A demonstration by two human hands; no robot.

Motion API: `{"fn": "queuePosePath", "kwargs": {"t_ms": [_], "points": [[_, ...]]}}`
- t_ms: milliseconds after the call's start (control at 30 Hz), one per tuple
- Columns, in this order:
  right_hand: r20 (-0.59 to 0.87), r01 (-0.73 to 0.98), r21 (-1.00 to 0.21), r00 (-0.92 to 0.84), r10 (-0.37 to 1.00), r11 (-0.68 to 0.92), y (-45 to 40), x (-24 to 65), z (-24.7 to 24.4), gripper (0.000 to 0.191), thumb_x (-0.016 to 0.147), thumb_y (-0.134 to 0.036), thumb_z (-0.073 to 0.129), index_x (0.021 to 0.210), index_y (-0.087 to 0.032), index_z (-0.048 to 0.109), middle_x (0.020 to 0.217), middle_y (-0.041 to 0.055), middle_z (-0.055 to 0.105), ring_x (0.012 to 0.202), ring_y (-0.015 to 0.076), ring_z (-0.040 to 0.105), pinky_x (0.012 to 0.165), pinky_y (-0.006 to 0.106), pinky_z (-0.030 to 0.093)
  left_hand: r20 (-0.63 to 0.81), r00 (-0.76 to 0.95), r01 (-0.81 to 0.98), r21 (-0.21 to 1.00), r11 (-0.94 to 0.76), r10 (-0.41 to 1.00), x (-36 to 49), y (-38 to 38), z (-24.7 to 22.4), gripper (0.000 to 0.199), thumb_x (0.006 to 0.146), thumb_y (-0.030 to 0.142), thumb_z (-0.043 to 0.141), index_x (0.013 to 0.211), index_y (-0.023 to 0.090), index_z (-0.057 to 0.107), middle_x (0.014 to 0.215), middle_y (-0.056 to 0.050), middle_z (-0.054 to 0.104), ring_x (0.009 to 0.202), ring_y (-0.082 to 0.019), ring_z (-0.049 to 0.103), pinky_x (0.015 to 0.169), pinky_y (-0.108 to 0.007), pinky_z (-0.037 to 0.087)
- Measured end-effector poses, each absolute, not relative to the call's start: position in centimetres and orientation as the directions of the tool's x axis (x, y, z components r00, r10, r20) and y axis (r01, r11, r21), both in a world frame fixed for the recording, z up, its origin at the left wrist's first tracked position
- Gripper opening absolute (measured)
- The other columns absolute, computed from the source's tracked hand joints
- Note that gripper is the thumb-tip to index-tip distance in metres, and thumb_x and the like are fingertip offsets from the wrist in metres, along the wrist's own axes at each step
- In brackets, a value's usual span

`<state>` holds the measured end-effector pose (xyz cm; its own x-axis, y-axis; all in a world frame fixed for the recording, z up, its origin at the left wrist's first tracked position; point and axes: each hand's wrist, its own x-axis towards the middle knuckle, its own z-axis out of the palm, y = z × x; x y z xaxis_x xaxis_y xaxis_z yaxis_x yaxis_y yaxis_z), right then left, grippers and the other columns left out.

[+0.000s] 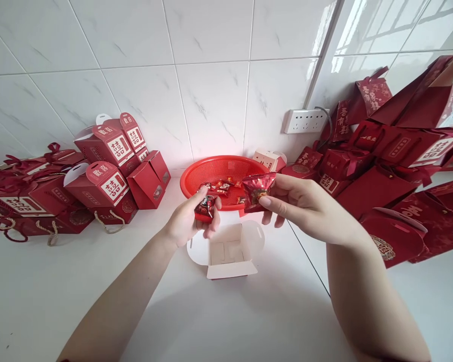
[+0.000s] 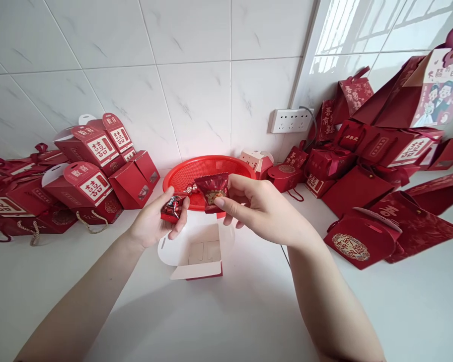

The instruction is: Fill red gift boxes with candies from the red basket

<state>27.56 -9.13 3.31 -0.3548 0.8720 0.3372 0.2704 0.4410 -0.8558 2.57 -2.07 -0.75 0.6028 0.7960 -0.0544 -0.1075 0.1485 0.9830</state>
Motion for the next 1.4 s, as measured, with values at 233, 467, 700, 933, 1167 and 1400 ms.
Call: {"fn": "queuePosePath", "kwargs": {"t_ms": [233, 467, 700, 933, 1167, 1400], "points": [[0.322, 0.365, -0.819, -0.346, 0.881, 0.443, -8.9, 28.1, 3.4, 0.029, 0.093, -0.046, 0.059, 0.101, -0.019, 0.063, 0.093, 0.0073, 0.069, 0.076, 0.0193, 0.068, 0.059, 0.03, 0.057, 0.063, 0.612, -0.075, 0.997, -0.021, 0.788, 1.9, -1.2, -1.2, 0.027, 0.092, 0.041, 0.059, 0.083, 0.016, 0.059, 0.077, -0.008, 0.072, 0.072, -0.018, 0.068, 0.059, -0.024, 0.05], [0.356, 0.417, -0.792, -0.279, 0.892, 0.446, -9.2, 29.2, 3.5, 0.029, 0.092, -0.049, 0.059, 0.095, -0.02, 0.062, 0.09, 0.0063, 0.068, 0.074, 0.0189, 0.067, 0.059, 0.03, 0.055, 0.127, 0.589, -0.121, 0.99, -0.069, 0.798, 2.0, 0.0, -2.1, 0.028, 0.092, 0.042, 0.058, 0.084, 0.015, 0.063, 0.07, -0.003, 0.061, 0.077, -0.018, 0.066, 0.075, -0.03, 0.053], [0.372, 0.471, -0.753, -0.27, 0.888, 0.458, -9.2, 29.3, 3.4, 0.029, 0.093, -0.05, 0.058, 0.091, -0.021, 0.062, 0.086, 0.005, 0.068, 0.074, 0.0193, 0.067, 0.06, 0.03, 0.053, 0.044, 0.508, -0.316, 0.939, 0.138, 0.86, 0.7, 3.0, -4.0, 0.054, 0.091, 0.064, 0.044, 0.082, 0.014, 0.061, 0.058, 0.003, 0.041, 0.054, -0.011, 0.049, 0.055, -0.024, 0.044], [0.341, 0.508, -0.732, -0.306, 0.889, 0.455, -8.9, 29.2, 3.4, 0.028, 0.093, -0.048, 0.059, 0.096, -0.021, 0.063, 0.087, 0.0053, 0.07, 0.074, 0.0203, 0.067, 0.057, 0.03, 0.052, 0.018, 0.563, -0.338, 0.917, 0.211, 0.826, -0.3, 4.2, -4.7, 0.059, 0.09, 0.068, 0.041, 0.082, 0.013, 0.062, 0.056, 0.002, 0.042, 0.052, -0.012, 0.049, 0.053, -0.024, 0.042], [0.301, 0.581, -0.639, -0.414, 0.859, 0.504, -8.6, 28.5, 3.3, 0.023, 0.097, -0.042, 0.052, 0.092, -0.021, 0.061, 0.078, 0.0035, 0.066, 0.066, 0.0174, 0.062, 0.053, 0.029, 0.046, 0.09, 0.533, -0.3, 0.95, 0.089, 0.841, 0.1, 3.8, -4.8, 0.064, 0.09, 0.071, 0.036, 0.084, 0.014, 0.064, 0.056, 0.0, 0.045, 0.054, -0.014, 0.052, 0.056, -0.026, 0.044], [0.296, 0.599, -0.623, -0.415, 0.861, 0.503, -8.8, 28.4, 3.4, 0.023, 0.096, -0.042, 0.053, 0.089, -0.021, 0.06, 0.078, 0.0038, 0.068, 0.066, 0.0175, 0.061, 0.053, 0.029, 0.045, 0.096, 0.542, -0.212, 0.977, 0.025, 0.835, 0.2, 3.2, -4.0, 0.058, 0.091, 0.067, 0.041, 0.086, 0.014, 0.064, 0.061, 0.001, 0.046, 0.057, -0.014, 0.054, 0.058, -0.026, 0.045]]}}
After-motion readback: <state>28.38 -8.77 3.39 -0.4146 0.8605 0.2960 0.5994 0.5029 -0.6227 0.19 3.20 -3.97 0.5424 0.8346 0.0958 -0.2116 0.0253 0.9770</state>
